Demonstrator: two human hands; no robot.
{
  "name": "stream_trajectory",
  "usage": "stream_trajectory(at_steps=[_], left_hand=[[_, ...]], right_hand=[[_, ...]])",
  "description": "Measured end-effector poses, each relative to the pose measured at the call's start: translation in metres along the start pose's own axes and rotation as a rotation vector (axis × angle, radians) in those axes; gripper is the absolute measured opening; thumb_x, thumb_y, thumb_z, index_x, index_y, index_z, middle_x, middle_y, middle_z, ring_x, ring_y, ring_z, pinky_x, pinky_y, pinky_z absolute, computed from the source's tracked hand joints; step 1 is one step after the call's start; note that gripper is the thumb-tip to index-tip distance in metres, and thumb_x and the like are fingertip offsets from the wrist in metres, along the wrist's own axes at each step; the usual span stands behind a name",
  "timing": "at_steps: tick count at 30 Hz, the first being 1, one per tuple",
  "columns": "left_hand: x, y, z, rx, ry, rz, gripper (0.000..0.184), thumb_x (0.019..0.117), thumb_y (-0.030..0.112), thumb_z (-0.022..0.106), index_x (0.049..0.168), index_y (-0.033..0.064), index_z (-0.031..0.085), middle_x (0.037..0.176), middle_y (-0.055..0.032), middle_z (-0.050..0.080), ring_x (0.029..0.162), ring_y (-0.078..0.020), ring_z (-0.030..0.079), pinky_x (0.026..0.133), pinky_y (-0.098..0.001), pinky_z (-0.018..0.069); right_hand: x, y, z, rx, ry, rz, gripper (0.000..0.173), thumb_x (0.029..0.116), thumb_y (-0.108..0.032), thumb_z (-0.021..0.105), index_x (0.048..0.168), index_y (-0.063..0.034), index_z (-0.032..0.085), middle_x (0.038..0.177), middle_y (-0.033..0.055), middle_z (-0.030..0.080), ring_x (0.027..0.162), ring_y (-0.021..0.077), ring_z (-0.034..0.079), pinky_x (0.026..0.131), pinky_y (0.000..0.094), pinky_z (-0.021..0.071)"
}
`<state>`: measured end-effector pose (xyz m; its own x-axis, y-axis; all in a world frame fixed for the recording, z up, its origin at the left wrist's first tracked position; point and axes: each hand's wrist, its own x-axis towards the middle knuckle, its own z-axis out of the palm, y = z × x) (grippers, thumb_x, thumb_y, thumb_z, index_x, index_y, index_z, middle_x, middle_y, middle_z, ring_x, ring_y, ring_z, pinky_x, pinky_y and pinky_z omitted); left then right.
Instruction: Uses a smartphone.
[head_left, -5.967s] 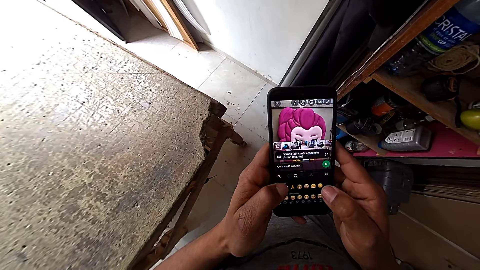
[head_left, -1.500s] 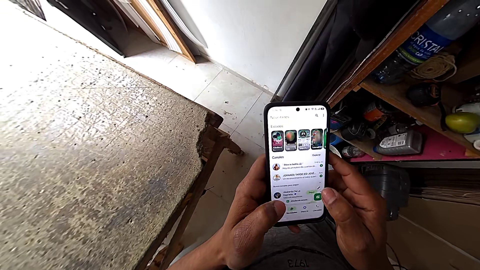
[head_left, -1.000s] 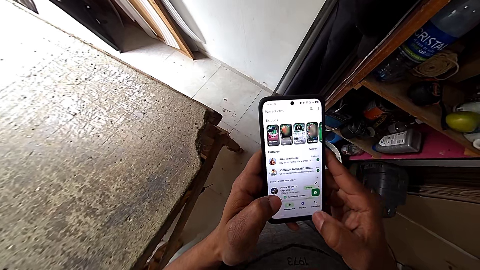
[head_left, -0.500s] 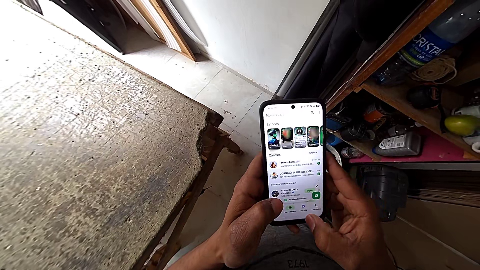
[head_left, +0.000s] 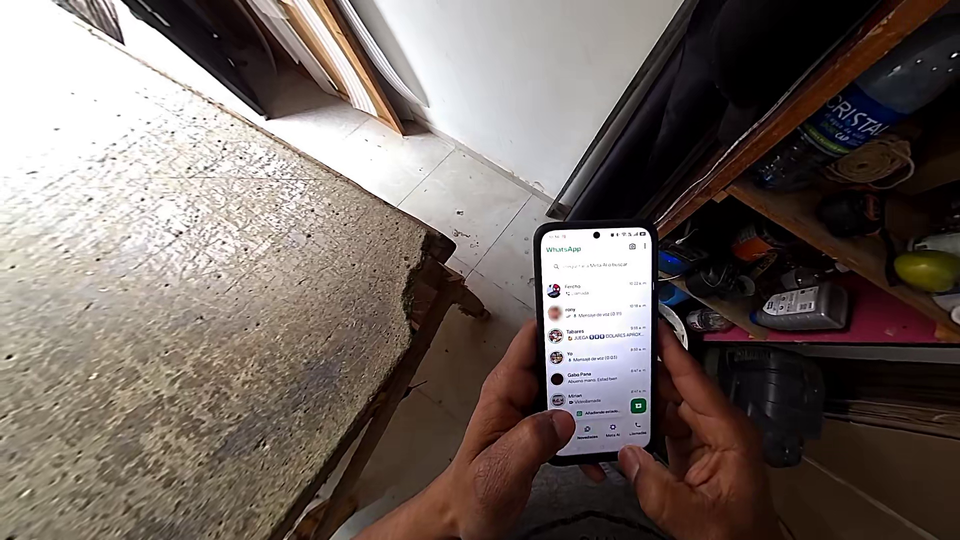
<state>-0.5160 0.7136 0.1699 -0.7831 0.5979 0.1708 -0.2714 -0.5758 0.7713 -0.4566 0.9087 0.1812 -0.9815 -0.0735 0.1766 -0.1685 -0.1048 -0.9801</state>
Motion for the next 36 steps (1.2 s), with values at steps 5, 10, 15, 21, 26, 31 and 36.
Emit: stream_trajectory(at_steps=[5, 10, 15, 21, 26, 31, 36], left_hand=[[0.0, -0.001, -0.002, 0.008, -0.005, 0.018, 0.049, 0.1004, 0.009, 0.047, 0.148, 0.0158, 0.039, 0.127, -0.0132, 0.065, 0.107, -0.0239, 0.071, 0.071, -0.0366, 0.0651], [0.0, -0.001, -0.006, -0.009, -0.032, 0.038, 0.05, 0.102, 0.013, 0.05, 0.15, 0.0159, 0.037, 0.13, -0.0134, 0.064, 0.11, -0.0253, 0.07, 0.07, -0.0373, 0.0653], [-0.002, -0.001, -0.009, 0.003, -0.052, 0.029, 0.052, 0.1004, 0.012, 0.05, 0.151, 0.0149, 0.037, 0.133, -0.0129, 0.062, 0.111, -0.0256, 0.069, 0.067, -0.0379, 0.0653], [-0.004, 0.0, -0.011, -0.037, -0.072, 0.028, 0.049, 0.1024, 0.016, 0.053, 0.149, 0.0141, 0.039, 0.133, -0.0132, 0.062, 0.113, -0.0265, 0.069, 0.067, -0.0387, 0.0654], [-0.009, 0.006, -0.012, -0.04, -0.027, 0.03, 0.047, 0.1026, 0.016, 0.052, 0.148, 0.0135, 0.04, 0.13, -0.0144, 0.063, 0.11, -0.0269, 0.07, 0.069, -0.0389, 0.0653], [-0.01, 0.009, -0.011, 0.003, 0.014, 0.043, 0.049, 0.1037, 0.023, 0.05, 0.15, 0.012, 0.038, 0.13, -0.0128, 0.062, 0.114, -0.0214, 0.066, 0.089, -0.0395, 0.061], [-0.009, 0.015, -0.012, 0.035, 0.048, 0.06, 0.048, 0.1042, 0.028, 0.049, 0.149, 0.0111, 0.041, 0.13, -0.0131, 0.062, 0.118, -0.0218, 0.064, 0.099, -0.0427, 0.0557]], right_hand=[[0.002, -0.001, 0.002, 0.005, 0.006, 0.0, 0.09, 0.0846, 0.003, 0.07, 0.159, 0.0086, 0.02, 0.135, 0.0196, 0.063, 0.111, 0.0219, 0.071, 0.092, 0.0363, 0.0634], [0.005, -0.003, -0.005, -0.095, 0.007, 0.015, 0.086, 0.0894, -0.019, 0.072, 0.158, 0.0068, 0.026, 0.132, 0.02, 0.064, 0.101, 0.0203, 0.072, 0.079, 0.0332, 0.0643], [0.017, -0.006, -0.01, -0.439, 0.212, -0.103, 0.07, 0.0955, -0.044, 0.065, 0.154, -0.0126, 0.045, 0.143, 0.0119, 0.058, 0.108, 0.0234, 0.068, 0.075, 0.0358, 0.0628], [0.034, -0.016, -0.006, -0.607, 0.231, -0.259, 0.057, 0.1006, -0.036, 0.058, 0.152, -0.0144, 0.048, 0.151, 0.0092, 0.049, 0.123, 0.0244, 0.062, 0.091, 0.0434, 0.0622], [0.019, -0.011, 0.005, -0.679, 0.218, -0.265, 0.06, 0.0922, -0.041, 0.067, 0.147, -0.0227, 0.054, 0.158, 0.0087, 0.042, 0.138, 0.0269, 0.049, 0.106, 0.0466, 0.0529], [0.002, -0.005, 0.022, -0.755, 0.168, -0.32, 0.054, 0.0877, -0.048, 0.072, 0.139, -0.0368, 0.058, 0.163, 0.0044, 0.034, 0.151, 0.0311, 0.031, 0.118, 0.0537, 0.0373], [-0.011, -0.001, 0.022, -0.944, 0.05, -0.475, 0.023, 0.0987, -0.051, 0.058, 0.113, -0.0416, 0.073, 0.159, -0.0108, 0.038, 0.155, 0.0261, 0.015, 0.125, 0.0485, 0.0183]])
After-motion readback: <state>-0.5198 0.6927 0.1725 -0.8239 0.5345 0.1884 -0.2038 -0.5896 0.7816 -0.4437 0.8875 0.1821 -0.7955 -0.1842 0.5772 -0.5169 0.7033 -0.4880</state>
